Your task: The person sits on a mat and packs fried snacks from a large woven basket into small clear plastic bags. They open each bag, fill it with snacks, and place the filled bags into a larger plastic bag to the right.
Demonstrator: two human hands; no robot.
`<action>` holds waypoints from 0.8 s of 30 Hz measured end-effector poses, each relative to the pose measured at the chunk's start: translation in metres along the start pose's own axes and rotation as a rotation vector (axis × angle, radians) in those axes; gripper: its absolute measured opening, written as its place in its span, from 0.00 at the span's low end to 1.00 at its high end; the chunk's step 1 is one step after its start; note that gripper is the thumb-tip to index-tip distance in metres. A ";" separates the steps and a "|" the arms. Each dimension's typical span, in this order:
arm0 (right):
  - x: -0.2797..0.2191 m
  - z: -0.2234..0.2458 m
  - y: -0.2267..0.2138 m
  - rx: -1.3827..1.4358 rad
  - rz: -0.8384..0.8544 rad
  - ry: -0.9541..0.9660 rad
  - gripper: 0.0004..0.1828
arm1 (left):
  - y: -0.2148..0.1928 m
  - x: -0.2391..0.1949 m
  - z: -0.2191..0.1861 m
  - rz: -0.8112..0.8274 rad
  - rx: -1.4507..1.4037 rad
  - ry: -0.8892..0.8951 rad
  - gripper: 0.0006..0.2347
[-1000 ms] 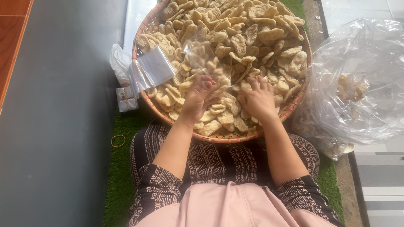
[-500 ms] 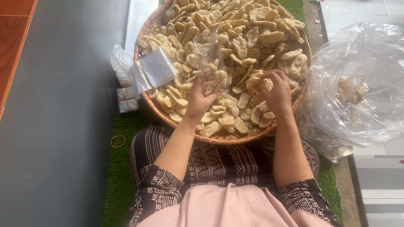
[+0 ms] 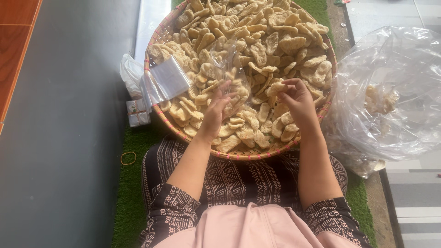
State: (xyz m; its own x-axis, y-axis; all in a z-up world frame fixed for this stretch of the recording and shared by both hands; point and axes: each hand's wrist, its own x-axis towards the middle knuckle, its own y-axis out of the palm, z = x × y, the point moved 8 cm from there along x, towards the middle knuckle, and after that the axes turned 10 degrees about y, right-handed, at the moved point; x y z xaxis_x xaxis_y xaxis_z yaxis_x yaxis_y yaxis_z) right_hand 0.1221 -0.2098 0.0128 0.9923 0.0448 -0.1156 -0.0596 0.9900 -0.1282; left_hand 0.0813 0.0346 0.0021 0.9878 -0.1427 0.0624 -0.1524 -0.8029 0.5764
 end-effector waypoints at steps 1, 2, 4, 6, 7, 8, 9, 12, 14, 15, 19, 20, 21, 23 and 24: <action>-0.001 0.003 0.002 -0.088 -0.030 -0.034 0.15 | 0.001 -0.001 -0.001 0.004 -0.020 -0.005 0.23; -0.002 0.006 0.003 -0.176 -0.060 -0.068 0.15 | 0.002 -0.001 -0.003 0.025 0.027 0.007 0.23; -0.005 0.005 0.004 -0.290 -0.146 -0.047 0.14 | 0.005 -0.002 -0.005 0.067 0.121 0.029 0.23; -0.008 0.009 0.007 -0.381 -0.190 -0.074 0.12 | 0.007 -0.001 -0.004 0.077 0.167 0.024 0.24; -0.010 0.013 0.010 -0.416 -0.191 -0.110 0.11 | 0.007 -0.001 -0.004 0.081 0.190 0.022 0.25; -0.011 0.017 0.012 -0.450 -0.192 -0.145 0.11 | 0.006 -0.001 -0.004 0.068 0.181 0.014 0.24; -0.013 0.022 0.015 -0.535 -0.194 -0.204 0.10 | 0.005 -0.001 -0.003 0.054 0.172 0.004 0.24; -0.019 0.034 0.025 -0.772 -0.213 -0.367 0.08 | 0.001 -0.003 -0.002 0.045 0.119 0.005 0.22; -0.024 0.039 0.030 -0.907 -0.249 -0.461 0.09 | -0.002 -0.003 0.002 0.038 0.086 -0.002 0.22; -0.025 0.039 0.032 -0.912 -0.233 -0.478 0.10 | -0.004 -0.002 0.005 0.027 0.077 -0.012 0.22; -0.024 0.030 0.036 -0.885 -0.136 -0.417 0.12 | -0.013 0.004 0.015 -0.008 0.203 -0.002 0.24; -0.023 0.025 0.037 -0.866 -0.103 -0.369 0.12 | -0.012 0.006 0.012 0.001 0.228 0.074 0.25; -0.025 0.028 0.041 -0.857 -0.101 -0.441 0.10 | -0.010 0.008 0.009 0.010 0.253 0.150 0.26; -0.031 0.034 0.051 -0.838 -0.095 -0.586 0.08 | -0.013 0.008 0.012 -0.003 0.280 0.143 0.29; -0.034 0.036 0.059 -0.885 -0.106 -0.645 0.08 | -0.016 0.007 0.020 -0.026 0.281 0.060 0.30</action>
